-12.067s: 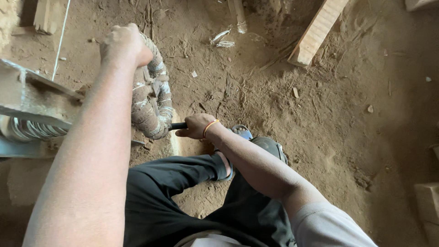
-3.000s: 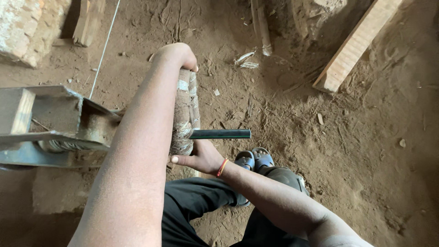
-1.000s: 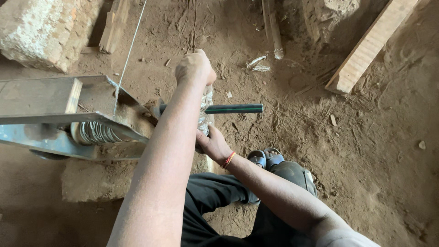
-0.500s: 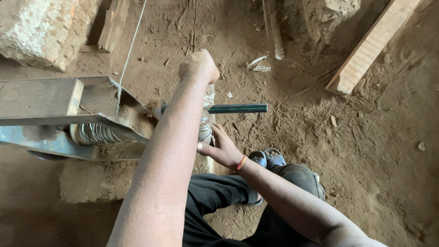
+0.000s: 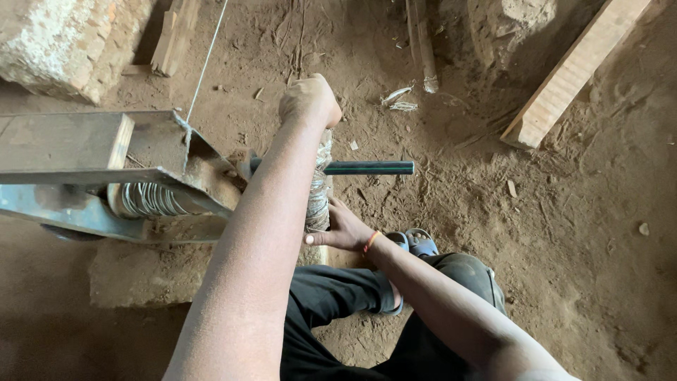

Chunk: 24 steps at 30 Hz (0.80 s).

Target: The person winds a length of rope around a central spool or pulley mechanism by hand, turning the spool repeatedly.

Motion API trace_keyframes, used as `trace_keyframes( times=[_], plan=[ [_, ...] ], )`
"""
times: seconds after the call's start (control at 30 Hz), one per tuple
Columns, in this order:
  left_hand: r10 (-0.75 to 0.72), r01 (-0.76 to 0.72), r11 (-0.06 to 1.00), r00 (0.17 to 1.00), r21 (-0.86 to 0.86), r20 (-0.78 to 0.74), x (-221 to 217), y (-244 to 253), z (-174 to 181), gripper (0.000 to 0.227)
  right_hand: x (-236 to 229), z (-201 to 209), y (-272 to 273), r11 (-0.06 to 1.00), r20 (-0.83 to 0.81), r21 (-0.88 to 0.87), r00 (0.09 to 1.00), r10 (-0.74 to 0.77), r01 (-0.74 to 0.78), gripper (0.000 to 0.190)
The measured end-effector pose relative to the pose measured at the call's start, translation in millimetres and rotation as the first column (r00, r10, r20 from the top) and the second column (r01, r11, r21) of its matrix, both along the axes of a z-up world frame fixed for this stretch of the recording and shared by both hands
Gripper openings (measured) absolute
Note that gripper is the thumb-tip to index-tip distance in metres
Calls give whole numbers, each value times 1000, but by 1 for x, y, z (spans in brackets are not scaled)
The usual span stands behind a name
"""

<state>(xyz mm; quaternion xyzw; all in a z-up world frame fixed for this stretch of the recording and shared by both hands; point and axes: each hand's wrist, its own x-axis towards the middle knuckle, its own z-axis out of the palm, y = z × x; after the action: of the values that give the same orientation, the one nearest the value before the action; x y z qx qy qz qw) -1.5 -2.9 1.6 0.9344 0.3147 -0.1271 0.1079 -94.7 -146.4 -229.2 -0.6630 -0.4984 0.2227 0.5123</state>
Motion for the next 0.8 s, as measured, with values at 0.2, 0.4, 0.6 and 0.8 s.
trace_keyframes(
  times=[0.2,0.4,0.6,0.8],
  plan=[
    [3,-3,1000,1000,-12,-3,-9,-6,6,69,1,-23,15,997,-82,50,995,-51,55,119],
    [-13,13,1000,1000,28,12,-2,-2,1,57,-14,-4,19,981,-218,45,960,-177,191,119],
    [-86,87,996,994,19,-66,16,9,-8,29,-23,3,19,972,-312,64,930,-197,227,108],
    [-59,64,998,978,14,-201,42,21,-17,25,-29,23,20,962,-445,-23,859,-252,270,105]
  ],
)
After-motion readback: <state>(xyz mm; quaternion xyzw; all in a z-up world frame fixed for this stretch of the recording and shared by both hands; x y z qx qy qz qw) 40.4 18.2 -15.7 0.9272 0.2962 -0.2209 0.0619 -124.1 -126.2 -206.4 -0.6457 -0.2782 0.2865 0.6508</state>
